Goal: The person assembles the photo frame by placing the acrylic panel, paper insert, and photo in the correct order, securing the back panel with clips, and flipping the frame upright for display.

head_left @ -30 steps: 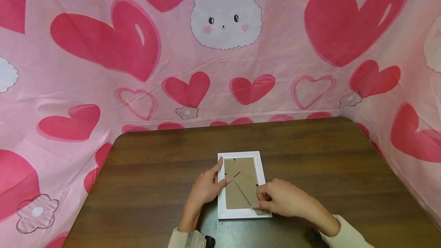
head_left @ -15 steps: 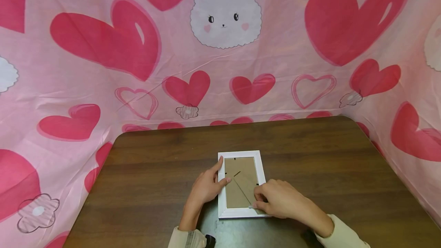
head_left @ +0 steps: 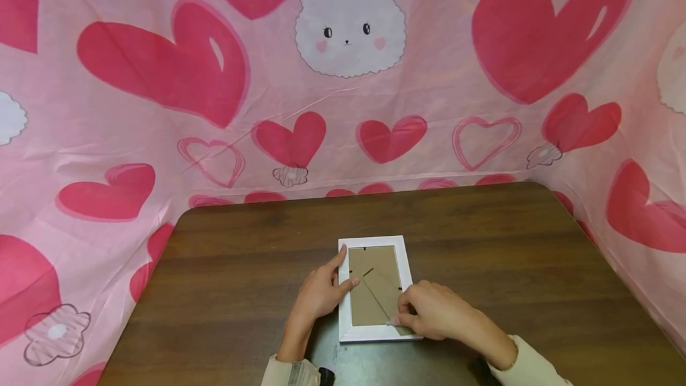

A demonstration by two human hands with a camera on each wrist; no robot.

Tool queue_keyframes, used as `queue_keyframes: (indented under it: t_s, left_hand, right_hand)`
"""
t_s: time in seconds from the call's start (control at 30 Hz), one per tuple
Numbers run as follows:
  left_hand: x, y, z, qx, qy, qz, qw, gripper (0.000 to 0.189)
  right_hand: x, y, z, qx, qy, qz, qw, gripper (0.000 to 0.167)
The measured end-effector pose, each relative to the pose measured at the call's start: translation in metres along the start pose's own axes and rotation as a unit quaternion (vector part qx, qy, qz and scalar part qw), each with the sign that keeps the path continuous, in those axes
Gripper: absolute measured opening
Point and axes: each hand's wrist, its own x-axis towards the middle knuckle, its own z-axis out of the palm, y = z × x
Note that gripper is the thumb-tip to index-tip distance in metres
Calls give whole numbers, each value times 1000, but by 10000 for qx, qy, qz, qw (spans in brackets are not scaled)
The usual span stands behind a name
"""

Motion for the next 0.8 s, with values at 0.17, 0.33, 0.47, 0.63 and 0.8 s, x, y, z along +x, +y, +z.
queue_keyframes:
  t_s: [0.17, 0.33, 0.47, 0.63, 0.8]
  left_hand:
    - [-1, -1, 0, -44, 26, 48, 10000, 81]
    - [0, 0, 0, -41, 33, 27, 10000, 81]
    - [0, 0, 1, -46, 48, 1, 10000, 80]
    - [-1, 0, 1, -85, 48, 34, 9999, 80]
    - [-2, -1, 0, -113, 49, 68, 9999, 81]
  right_hand:
    - [2, -1, 0, 111, -80, 98, 9999, 34]
    - [5, -3, -3, 15, -95, 129, 9999, 37]
    - [8, -1, -6, -118, -191, -63, 9997, 42]
    - [12, 6, -9, 42, -358, -342, 9988, 45]
    - [14, 17, -8, 517, -485, -671, 9952, 42]
